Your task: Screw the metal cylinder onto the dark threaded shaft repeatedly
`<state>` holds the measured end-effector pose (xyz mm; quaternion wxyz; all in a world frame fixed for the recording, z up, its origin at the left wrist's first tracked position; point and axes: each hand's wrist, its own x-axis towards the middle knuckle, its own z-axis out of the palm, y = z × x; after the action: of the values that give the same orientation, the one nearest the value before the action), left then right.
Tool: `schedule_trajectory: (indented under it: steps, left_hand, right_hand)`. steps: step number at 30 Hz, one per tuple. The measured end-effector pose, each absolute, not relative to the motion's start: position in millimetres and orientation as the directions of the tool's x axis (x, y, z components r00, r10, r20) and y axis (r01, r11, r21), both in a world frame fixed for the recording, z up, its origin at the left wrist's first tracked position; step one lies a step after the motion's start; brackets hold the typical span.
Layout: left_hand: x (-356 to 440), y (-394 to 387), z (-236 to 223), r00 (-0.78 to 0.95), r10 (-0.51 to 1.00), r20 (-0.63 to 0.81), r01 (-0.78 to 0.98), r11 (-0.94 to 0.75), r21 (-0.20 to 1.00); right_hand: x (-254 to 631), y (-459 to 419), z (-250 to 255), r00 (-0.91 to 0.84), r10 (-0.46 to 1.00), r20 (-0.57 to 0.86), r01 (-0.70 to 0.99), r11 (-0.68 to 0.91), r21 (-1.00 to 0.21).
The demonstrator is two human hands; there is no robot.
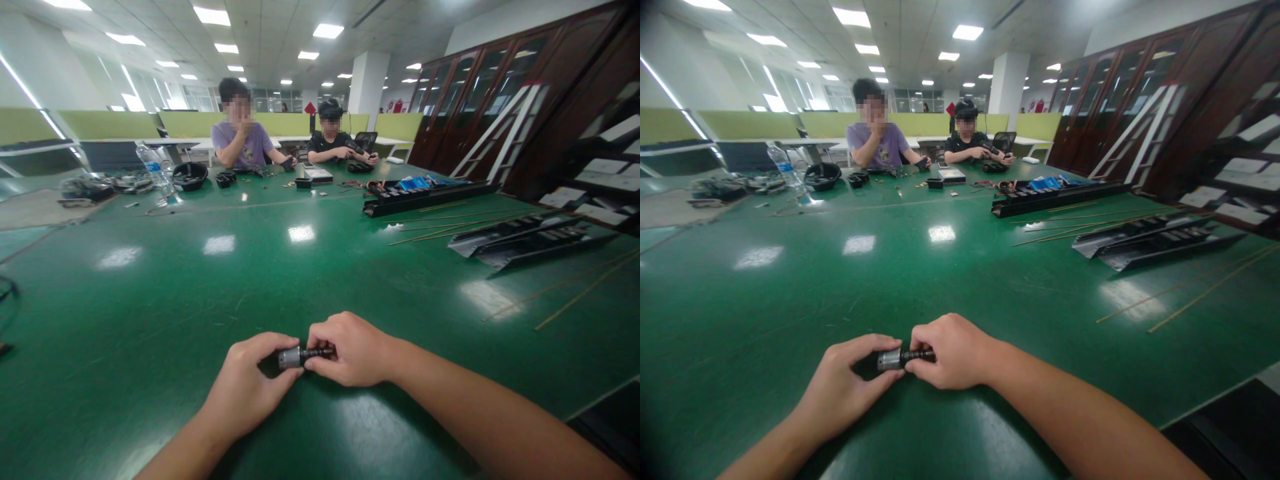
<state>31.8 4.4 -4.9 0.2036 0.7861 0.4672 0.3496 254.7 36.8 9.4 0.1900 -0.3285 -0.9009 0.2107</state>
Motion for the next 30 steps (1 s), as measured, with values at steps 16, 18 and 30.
schedule_trajectory:
  steps: [16,18,30]
  left_hand:
    - [30.5,3.4,-3.4,0.323,0.884,0.338,0.597,-0.467,0.652]
    - [29.9,3.4,-3.5,0.323,0.884,0.339,0.601,-0.468,0.648]
    - [30.4,3.8,-4.2,0.321,0.886,0.334,0.605,-0.463,0.647]
  right_hand:
    - [254.4,37.0,10.4,-0.714,0.672,0.196,0.516,0.694,-0.502]
    - [254.5,37.1,9.7,-0.713,0.673,0.198,0.518,0.696,-0.498]
    - [254.7,37.1,9.6,-0.708,0.678,0.197,0.526,0.692,-0.495]
